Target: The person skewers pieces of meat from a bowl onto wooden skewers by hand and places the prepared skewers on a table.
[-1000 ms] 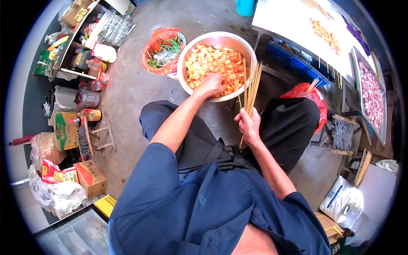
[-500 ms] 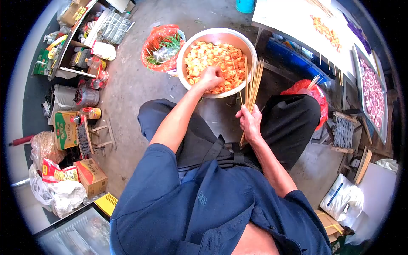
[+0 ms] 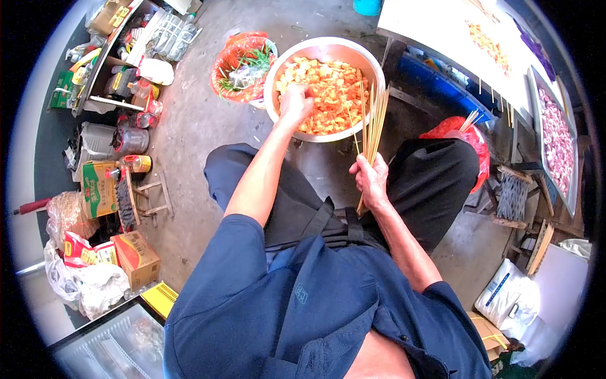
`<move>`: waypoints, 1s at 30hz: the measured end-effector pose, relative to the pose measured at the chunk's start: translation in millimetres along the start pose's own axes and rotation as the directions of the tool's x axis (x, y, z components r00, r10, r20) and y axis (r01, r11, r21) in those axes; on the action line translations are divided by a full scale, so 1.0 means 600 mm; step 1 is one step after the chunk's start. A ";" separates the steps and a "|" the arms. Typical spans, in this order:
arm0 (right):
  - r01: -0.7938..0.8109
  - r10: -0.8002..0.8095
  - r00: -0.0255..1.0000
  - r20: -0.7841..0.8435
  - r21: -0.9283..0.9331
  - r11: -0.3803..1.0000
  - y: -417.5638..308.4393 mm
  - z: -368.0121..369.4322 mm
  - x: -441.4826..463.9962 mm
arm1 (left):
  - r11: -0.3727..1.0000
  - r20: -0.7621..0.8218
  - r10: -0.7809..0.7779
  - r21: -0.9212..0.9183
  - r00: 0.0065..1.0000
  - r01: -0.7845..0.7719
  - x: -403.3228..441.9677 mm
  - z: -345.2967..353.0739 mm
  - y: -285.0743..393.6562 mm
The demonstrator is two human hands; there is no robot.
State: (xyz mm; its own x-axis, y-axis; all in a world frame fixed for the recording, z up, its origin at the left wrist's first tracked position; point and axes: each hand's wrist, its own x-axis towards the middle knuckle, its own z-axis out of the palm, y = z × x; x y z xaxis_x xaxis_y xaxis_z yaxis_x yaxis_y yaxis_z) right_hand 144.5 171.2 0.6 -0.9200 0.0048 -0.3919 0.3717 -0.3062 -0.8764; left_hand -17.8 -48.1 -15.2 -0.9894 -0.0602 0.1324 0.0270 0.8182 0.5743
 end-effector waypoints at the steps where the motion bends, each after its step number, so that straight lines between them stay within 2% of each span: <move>1: -0.015 0.015 1.000 -0.001 0.005 1.000 -0.002 0.001 -0.001 | 0.997 0.104 0.059 0.040 0.993 -0.064 -0.002 -0.004 0.000; 2: -0.028 0.028 1.000 -0.001 0.011 1.000 -0.005 0.002 -0.001 | 0.997 0.104 0.058 0.041 0.993 -0.063 -0.006 -0.005 0.000; 4: -0.039 0.039 0.999 0.001 0.012 0.999 -0.009 0.003 -0.004 | 0.981 0.359 0.160 0.047 0.920 -0.189 -0.013 -0.003 0.002; 5: -0.049 0.048 0.999 0.003 0.012 0.999 -0.011 0.004 -0.004 | 0.970 0.438 0.188 0.059 0.879 -0.237 -0.012 -0.001 0.004; 9: -0.052 0.052 0.999 0.002 -0.027 0.998 -0.012 0.003 -0.004 | 0.950 0.467 0.225 0.089 0.855 -0.299 -0.008 0.013 -0.001; 11: -0.040 0.040 0.999 0.007 -0.021 0.999 -0.009 0.002 -0.003 | 0.944 0.526 0.157 0.167 0.836 -0.283 -0.007 0.017 0.000; 15: -0.033 0.033 0.999 -0.008 -0.005 0.999 -0.006 0.002 -0.002 | 0.956 0.505 0.180 0.113 0.844 -0.271 -0.011 0.018 -0.001; 17: -0.023 0.023 1.000 -0.002 0.004 1.000 -0.005 0.002 -0.001 | 0.980 0.443 0.178 0.001 0.879 -0.199 -0.015 0.015 0.001; 18: -0.024 0.024 1.000 -0.001 0.004 1.000 -0.005 0.002 -0.002 | 0.980 0.444 0.176 0.002 0.879 -0.197 -0.016 0.010 0.004; 20: -0.040 0.040 0.999 0.015 -0.011 0.999 -0.005 0.001 -0.001 | 0.991 0.451 0.088 -0.129 0.888 -0.033 -0.016 -0.002 0.011; 21: -0.039 0.040 0.999 0.017 -0.011 0.999 -0.006 0.001 -0.001 | 0.997 0.539 0.040 -0.077 0.841 0.002 -0.010 -0.004 0.014; 24: -0.054 0.054 0.998 0.017 -0.002 0.999 -0.005 0.002 -0.002 | 0.989 0.476 0.023 -0.141 0.879 0.051 -0.020 0.007 0.026; 25: -0.048 0.048 0.999 0.023 -0.002 0.999 -0.003 0.001 -0.002 | 0.989 0.480 0.025 -0.143 0.877 0.050 -0.021 0.013 0.029; 27: -0.043 0.043 0.999 0.028 -0.005 0.999 -0.002 0.000 -0.002 | 0.998 0.381 0.066 -0.014 0.922 -0.066 -0.022 0.023 0.029; 30: -0.042 0.042 0.999 0.017 -0.015 0.999 -0.003 0.000 0.000 | 0.996 0.394 0.080 0.000 0.915 -0.086 -0.018 0.028 0.022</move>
State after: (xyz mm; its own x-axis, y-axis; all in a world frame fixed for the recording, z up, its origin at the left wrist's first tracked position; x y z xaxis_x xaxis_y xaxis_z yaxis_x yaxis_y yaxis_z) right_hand 144.0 171.6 2.5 -0.9055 -0.0247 -0.4235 0.4117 -0.2918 -0.8633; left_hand -9.2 -27.0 -22.6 -0.9600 0.2355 -0.1517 0.1125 0.8201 0.5610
